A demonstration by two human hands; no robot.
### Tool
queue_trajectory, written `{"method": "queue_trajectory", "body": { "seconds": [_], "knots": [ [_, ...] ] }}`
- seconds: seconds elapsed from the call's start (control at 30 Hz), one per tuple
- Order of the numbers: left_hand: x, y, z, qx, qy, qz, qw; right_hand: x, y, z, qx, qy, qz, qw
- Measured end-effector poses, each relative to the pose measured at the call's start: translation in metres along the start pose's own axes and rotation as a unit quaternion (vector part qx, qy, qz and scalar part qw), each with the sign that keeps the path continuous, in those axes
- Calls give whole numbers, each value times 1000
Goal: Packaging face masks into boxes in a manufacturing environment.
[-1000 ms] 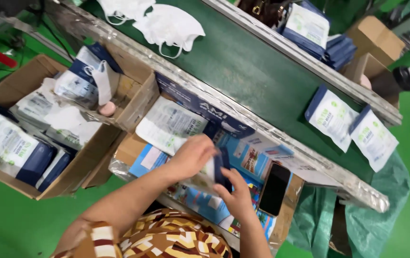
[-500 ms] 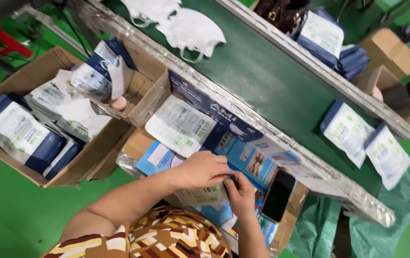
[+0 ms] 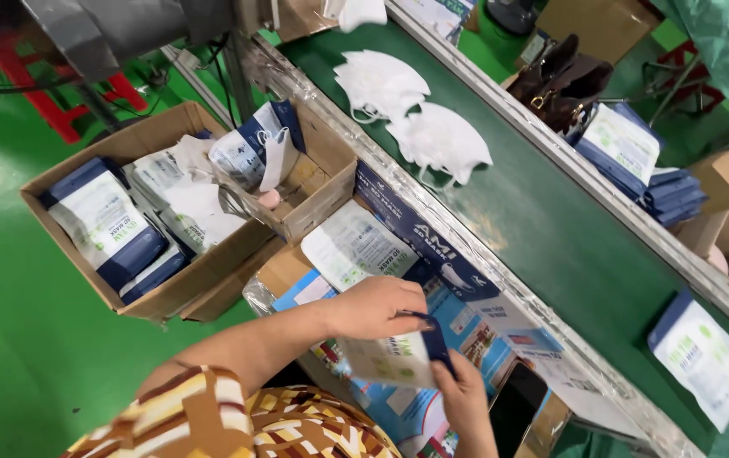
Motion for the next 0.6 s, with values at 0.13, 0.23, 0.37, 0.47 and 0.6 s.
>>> {"method": "queue_trajectory", "body": {
  "seconds": [0.13,0.23,0.37,0.47,0.6],
  "knots": [
    [-37,-12,3,75,-114,-85,987,-89,-47,-20,54,-176,-50,982],
    [-60,-3,4,-2,-190,-113,975,-84,67,-4,-88,-155,-575,798],
    [-26,8,11,-15,-113,-85,990,-65,-22,-10,23,-326,250,911],
    [37,32,10,-11,20,-48,999,-14,-69,-14,83,-216,88,969],
    [116,62,-9,-8,176,15,984,35,-69,-17,-31,-82,-246,965]
  ]
}}
Point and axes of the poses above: each hand's wrist, its own z-axis towards the middle knuckle, its own x-axis out of the palm, y = z × x, the point moved 10 cm from there along z, towards the middle knuckle, and after that the axes turned 12 degrees about -x, right-handed, at the moved point
